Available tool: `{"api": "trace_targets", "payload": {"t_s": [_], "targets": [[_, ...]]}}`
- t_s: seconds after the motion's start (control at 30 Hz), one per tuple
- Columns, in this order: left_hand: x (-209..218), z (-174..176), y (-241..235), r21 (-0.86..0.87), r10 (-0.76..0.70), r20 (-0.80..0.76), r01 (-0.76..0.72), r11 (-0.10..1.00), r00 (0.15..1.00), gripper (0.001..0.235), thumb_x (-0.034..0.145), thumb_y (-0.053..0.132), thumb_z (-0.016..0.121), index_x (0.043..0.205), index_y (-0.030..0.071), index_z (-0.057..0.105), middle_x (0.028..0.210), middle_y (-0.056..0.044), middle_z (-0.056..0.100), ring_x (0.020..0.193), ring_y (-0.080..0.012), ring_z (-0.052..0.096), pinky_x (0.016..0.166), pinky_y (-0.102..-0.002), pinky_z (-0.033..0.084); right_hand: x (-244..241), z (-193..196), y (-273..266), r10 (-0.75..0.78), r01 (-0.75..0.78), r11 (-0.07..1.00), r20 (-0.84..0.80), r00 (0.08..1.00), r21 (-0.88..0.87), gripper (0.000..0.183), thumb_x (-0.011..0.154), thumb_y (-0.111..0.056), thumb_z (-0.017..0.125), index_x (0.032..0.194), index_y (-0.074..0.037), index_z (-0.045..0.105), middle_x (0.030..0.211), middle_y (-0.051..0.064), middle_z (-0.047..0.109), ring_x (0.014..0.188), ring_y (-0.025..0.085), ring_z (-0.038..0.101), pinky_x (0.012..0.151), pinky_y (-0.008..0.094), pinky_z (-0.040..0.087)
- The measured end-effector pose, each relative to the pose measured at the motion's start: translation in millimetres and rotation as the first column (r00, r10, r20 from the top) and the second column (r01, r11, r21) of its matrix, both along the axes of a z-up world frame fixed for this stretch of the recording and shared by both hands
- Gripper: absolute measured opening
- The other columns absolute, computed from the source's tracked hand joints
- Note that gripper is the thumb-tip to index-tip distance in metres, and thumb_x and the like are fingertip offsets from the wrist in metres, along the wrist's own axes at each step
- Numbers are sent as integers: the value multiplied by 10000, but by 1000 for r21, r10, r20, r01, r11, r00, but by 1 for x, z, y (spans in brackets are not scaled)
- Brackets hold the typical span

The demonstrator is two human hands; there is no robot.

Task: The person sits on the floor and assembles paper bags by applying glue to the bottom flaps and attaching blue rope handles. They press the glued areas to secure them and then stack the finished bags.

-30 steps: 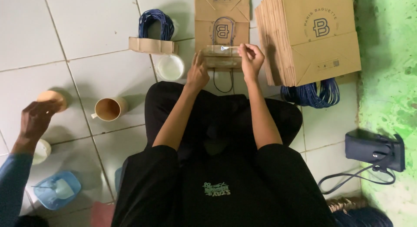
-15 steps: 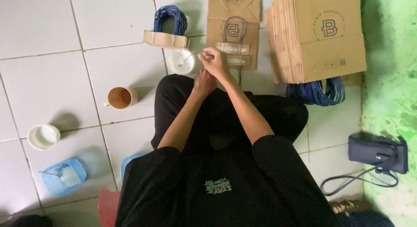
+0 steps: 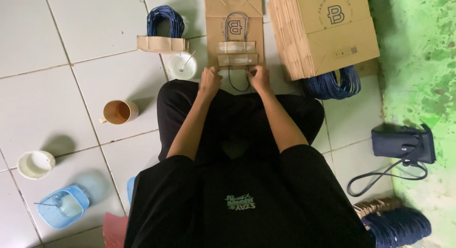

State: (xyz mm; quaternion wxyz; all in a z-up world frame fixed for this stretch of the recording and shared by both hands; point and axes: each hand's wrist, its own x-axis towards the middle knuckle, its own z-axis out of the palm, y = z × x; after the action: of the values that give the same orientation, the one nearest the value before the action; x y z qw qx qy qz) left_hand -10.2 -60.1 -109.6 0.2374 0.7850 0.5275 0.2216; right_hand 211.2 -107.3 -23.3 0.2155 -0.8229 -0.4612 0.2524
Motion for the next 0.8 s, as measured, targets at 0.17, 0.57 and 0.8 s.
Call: {"api": "trace_targets", "payload": {"t_s": [0.17,0.57,0.8], "targets": [[-4,19,-1,212,-35,-188,75,974,982,279,879,324,768,844,112,590,749,-73,566,637,-283,624,565,-389,516,2,8,-13,-39,39,999,-47,998,-7,214,867,-168,738,1058,-81,775,997,138,771,975,332,751,829,458,615],[-19,95,-52,72,-65,-413,104,992,909,465,918,591,570,845,180,775,700,-78,717,696,-328,726,749,-518,496,-23,120,-94,-101,361,852,-557,824,380,344,988,-260,761,1122,45,676,973,178,725,824,183,709,738,328,607],[-20,145,-94,356,-12,-443,188,915,897,621,1003,634,486,684,167,742,627,-85,666,695,-314,668,873,-540,401,-49,131,-112,-77,423,805,-635,769,415,309,966,-293,762,1029,-2,679,857,116,750,692,114,654,603,235,532]]}}
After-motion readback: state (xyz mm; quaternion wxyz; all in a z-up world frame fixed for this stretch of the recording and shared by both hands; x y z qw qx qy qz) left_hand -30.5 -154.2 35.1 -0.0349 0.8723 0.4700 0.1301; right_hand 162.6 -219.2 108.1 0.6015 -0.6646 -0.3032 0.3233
